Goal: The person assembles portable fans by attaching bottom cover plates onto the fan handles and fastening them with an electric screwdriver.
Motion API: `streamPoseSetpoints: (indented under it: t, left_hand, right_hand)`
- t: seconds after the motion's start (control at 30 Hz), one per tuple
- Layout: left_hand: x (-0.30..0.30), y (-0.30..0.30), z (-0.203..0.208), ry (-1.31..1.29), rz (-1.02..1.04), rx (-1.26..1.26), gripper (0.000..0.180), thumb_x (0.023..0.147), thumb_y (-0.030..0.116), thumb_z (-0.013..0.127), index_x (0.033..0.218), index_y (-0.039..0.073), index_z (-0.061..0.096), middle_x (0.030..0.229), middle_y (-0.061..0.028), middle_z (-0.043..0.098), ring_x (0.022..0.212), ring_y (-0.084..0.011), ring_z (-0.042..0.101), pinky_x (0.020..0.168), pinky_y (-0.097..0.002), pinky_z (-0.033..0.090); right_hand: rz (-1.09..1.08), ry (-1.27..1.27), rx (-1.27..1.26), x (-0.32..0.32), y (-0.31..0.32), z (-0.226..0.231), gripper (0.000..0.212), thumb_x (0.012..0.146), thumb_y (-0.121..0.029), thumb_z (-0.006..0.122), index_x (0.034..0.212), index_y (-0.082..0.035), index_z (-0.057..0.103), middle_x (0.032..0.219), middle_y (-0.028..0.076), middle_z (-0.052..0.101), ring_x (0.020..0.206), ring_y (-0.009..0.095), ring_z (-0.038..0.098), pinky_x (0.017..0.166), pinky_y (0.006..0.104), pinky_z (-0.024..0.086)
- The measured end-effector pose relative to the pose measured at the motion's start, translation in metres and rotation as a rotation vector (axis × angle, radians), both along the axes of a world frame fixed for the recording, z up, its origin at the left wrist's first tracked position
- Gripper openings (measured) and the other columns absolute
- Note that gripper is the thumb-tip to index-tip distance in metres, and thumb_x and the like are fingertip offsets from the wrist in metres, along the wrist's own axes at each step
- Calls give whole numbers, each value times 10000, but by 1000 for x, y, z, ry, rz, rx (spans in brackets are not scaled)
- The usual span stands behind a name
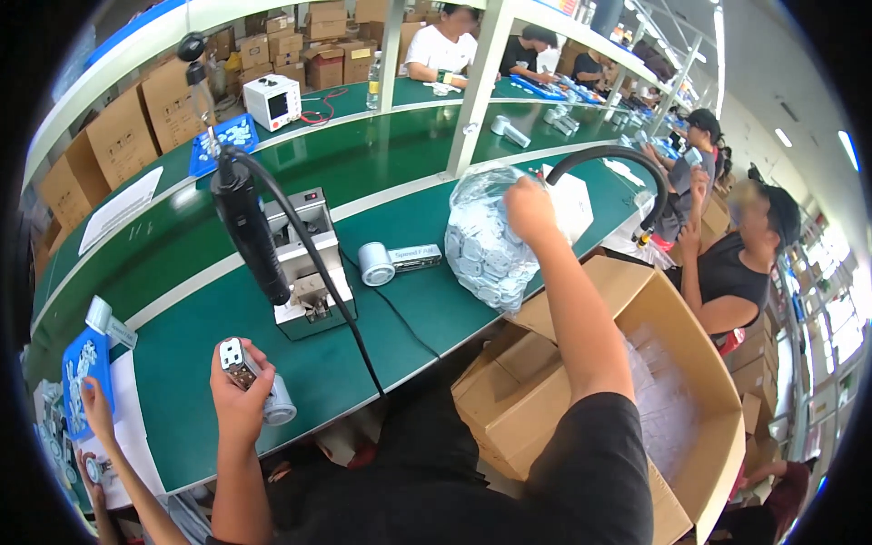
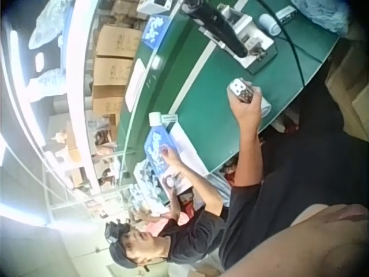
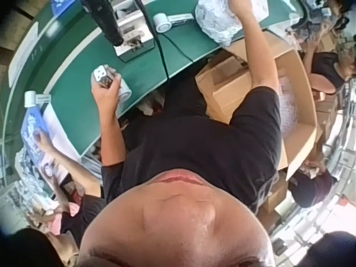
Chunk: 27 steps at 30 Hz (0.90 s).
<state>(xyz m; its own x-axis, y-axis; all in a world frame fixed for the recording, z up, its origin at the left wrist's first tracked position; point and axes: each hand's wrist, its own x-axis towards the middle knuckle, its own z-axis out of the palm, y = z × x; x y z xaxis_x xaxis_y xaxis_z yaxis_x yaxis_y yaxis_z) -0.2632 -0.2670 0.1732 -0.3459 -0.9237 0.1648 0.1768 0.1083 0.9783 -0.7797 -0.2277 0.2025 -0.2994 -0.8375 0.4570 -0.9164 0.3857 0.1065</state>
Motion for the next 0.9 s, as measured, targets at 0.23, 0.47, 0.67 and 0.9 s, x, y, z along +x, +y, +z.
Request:
streamPoseSetpoints:
  t: [0.23,0.47,0.67,0.9]
  left_hand:
    - [7,2,-4,8,-25,-15,444,750,-67,636,1135,56,452,892,-43,535,750,-97,544,639,-235,462]
    - [-11,4,-7,-68,-130,-137,406,755,61,709,1098,71,493,795,-18,533,676,-86,507,570,-258,437]
    - [0,14,-3,-141,20,-320,484,748,153,716,1163,65,483,863,-104,583,730,-212,594,648,-320,478]
    - [33,14,-16,-245,51,-365,510,749,150,696,1204,91,474,1035,-129,577,900,-281,592,749,-357,475]
  right_hand:
    - [168,-1003,-538,64,41,54,184,917,-99,540,997,53,606,741,64,610,627,122,586,610,238,468]
    - [913,-312,-425,247,96,112,232,689,52,638,917,9,640,835,106,610,706,189,605,617,280,477]
    - [1125,-371,-322,362,12,39,323,655,-24,718,968,2,643,876,113,597,740,273,604,629,365,482]
    - [1261,-423,-113,387,17,22,367,689,-172,760,988,0,636,1002,145,605,792,274,615,695,377,468]
